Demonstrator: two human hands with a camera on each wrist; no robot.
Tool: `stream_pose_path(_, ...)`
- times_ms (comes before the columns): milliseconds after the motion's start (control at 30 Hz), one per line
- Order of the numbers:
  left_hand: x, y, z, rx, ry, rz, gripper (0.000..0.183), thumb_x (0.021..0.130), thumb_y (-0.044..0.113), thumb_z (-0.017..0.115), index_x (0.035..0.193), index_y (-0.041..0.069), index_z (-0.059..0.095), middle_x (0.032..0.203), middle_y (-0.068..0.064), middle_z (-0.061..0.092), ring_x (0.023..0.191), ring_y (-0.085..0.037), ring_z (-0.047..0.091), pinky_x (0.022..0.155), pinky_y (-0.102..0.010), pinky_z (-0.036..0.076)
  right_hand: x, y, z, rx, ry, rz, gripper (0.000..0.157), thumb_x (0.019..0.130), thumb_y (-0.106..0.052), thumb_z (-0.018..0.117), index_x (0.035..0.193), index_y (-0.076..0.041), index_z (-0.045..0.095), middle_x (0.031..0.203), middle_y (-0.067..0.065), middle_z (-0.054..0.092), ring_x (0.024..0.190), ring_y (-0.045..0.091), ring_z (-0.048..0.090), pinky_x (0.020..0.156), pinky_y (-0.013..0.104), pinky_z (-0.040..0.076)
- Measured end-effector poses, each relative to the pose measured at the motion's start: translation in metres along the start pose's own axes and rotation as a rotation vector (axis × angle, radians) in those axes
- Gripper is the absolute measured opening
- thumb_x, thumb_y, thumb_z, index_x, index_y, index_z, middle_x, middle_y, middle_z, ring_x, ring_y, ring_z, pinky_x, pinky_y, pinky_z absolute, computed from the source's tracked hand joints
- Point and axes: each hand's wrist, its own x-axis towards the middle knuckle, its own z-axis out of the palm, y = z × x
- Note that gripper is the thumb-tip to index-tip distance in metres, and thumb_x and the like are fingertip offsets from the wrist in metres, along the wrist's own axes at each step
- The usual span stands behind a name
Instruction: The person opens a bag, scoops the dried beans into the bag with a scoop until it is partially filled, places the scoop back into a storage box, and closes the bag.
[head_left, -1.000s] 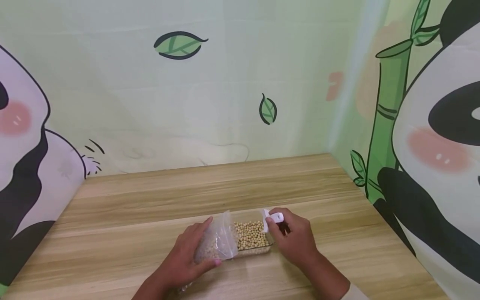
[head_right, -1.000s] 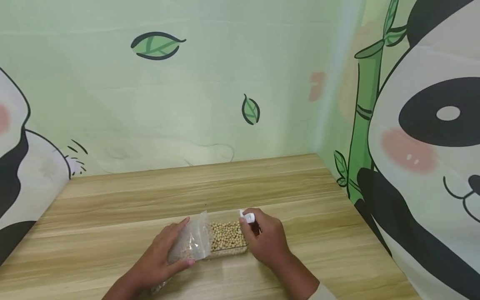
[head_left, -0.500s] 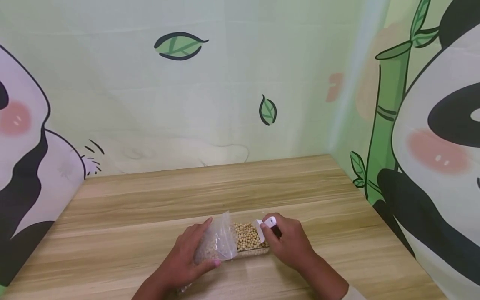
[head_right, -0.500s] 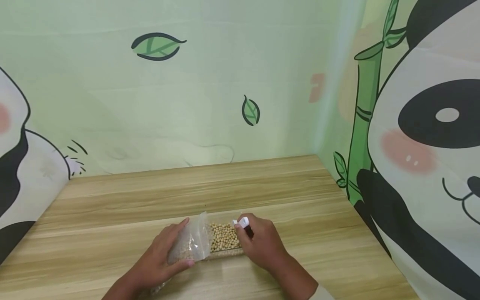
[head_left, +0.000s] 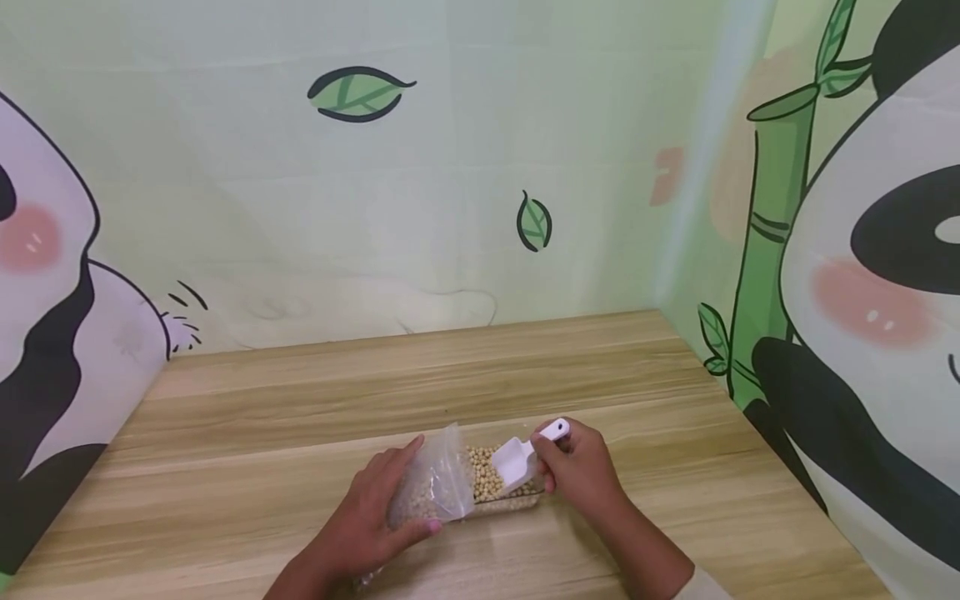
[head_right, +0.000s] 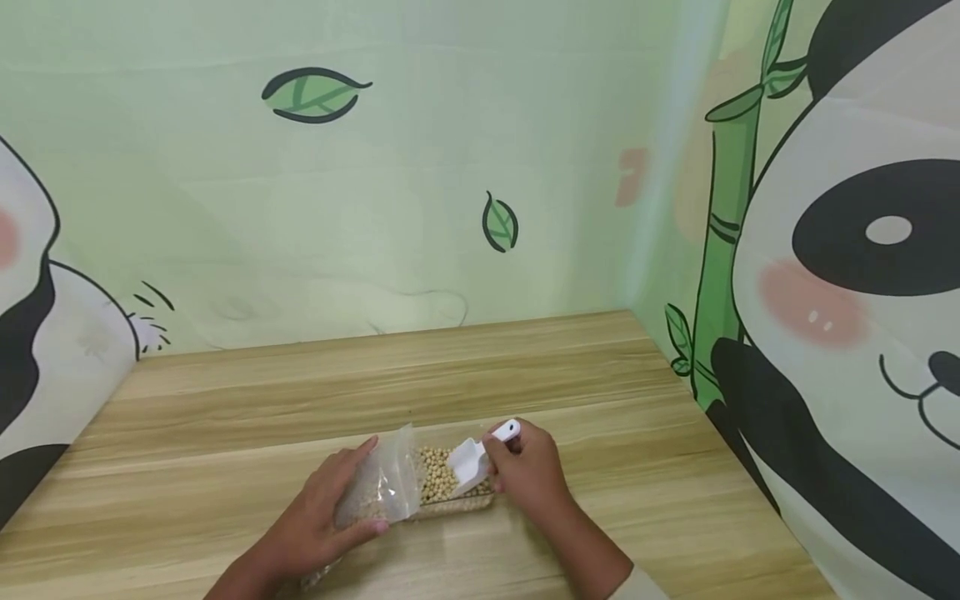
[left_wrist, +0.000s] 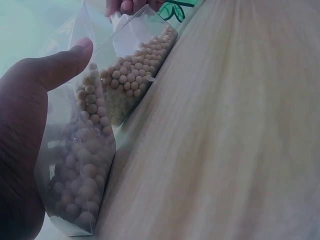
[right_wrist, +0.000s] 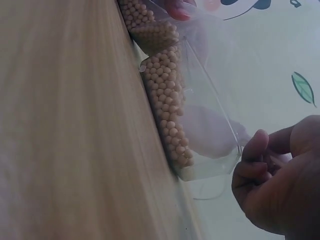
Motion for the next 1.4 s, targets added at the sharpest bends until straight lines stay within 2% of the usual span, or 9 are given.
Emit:
stream_pose_path(133, 0.0, -0.001, 0.001, -0.005, 0.007, 0.013, 0.102, 0.091, 0.052, 0.085, 0.173, 0.022, 0.031, 0.148, 0.001, 0.063, 0.134, -0.02, 0.058, 0.104, -0.058, 0.048, 0.002, 0.002, 0.0, 0.057, -0.005, 0.085, 0.013, 0.104, -0.004, 0.068, 0.108, 0.008, 0.07, 0.067, 0.003, 0.063, 0.049, 0.01, 0.05, 0.05, 0.024, 0.045)
stream_pose_path(400, 0.001, -0.001, 0.001, 0.005, 0.01, 0.015, 0.102, 0.091, 0.053, 0.085, 0.173, 0.021, 0.032, 0.146, 0.001, 0.064, 0.132, -0.019, 0.058, 0.103, -0.057, 0.049, 0.004, 0.004, -0.001, 0.055, -0.007, 0.155, 0.015, 0.103, -0.008, 0.07, 0.108, 0.006, 0.072, 0.066, -0.001, 0.064, 0.051, 0.008, 0.037, 0.046, 0.023, 0.029)
stream_pose_path(767, 0.002, 0.0, 0.002, 0.006, 0.016, 0.03, 0.103, 0.09, 0.052, 0.086, 0.172, 0.019, 0.033, 0.145, -0.001, 0.064, 0.132, -0.02, 0.059, 0.103, -0.057, 0.049, 0.006, 0.008, -0.004, 0.215, 0.031, 0.249, 0.018, 0.107, -0.007, 0.065, 0.111, 0.01, 0.07, 0.068, -0.002, 0.062, 0.051, 0.004, 0.034, 0.047, 0.02, 0.026)
stream_pose_path(900, 0.003, -0.001, 0.002, 0.014, 0.017, 0.038, 0.103, 0.09, 0.053, 0.085, 0.172, 0.019, 0.034, 0.145, -0.001, 0.064, 0.131, -0.019, 0.059, 0.103, -0.057, 0.049, 0.007, 0.01, -0.005, 0.284, 0.003, 0.267, 0.016, 0.109, -0.007, 0.062, 0.103, 0.007, 0.067, 0.067, -0.003, 0.06, 0.046, 0.004, 0.03, 0.046, 0.019, 0.025)
stream_pose_path(1033, 0.003, -0.001, 0.001, 0.023, 0.02, 0.044, 0.103, 0.09, 0.054, 0.085, 0.172, 0.019, 0.033, 0.144, 0.0, 0.065, 0.13, -0.018, 0.059, 0.103, -0.056, 0.049, 0.009, 0.013, -0.006, 0.373, -0.035, 0.301, 0.021, 0.109, -0.006, 0.058, 0.089, -0.001, 0.063, 0.067, -0.002, 0.058, 0.044, 0.004, 0.029, 0.045, 0.019, 0.024)
stream_pose_path(1267, 0.002, -0.001, 0.0, 0.024, 0.014, 0.033, 0.102, 0.091, 0.053, 0.085, 0.172, 0.017, 0.034, 0.145, -0.001, 0.064, 0.13, -0.019, 0.058, 0.102, -0.056, 0.049, 0.011, 0.013, -0.007, 0.503, -0.073, 0.34, 0.028, 0.111, -0.007, 0.054, 0.084, -0.008, 0.059, 0.069, -0.004, 0.057, 0.041, 0.001, 0.03, 0.044, 0.017, 0.024)
stream_pose_path(1400, 0.001, 0.0, 0.0, 0.019, 0.006, 0.02, 0.102, 0.091, 0.053, 0.084, 0.172, 0.017, 0.033, 0.145, -0.001, 0.064, 0.13, -0.018, 0.058, 0.101, -0.055, 0.049, 0.011, 0.013, -0.008, 0.564, -0.064, 0.341, 0.032, 0.113, -0.008, 0.052, 0.082, -0.011, 0.058, 0.069, -0.004, 0.056, 0.042, 0.001, 0.031, 0.044, 0.017, 0.023)
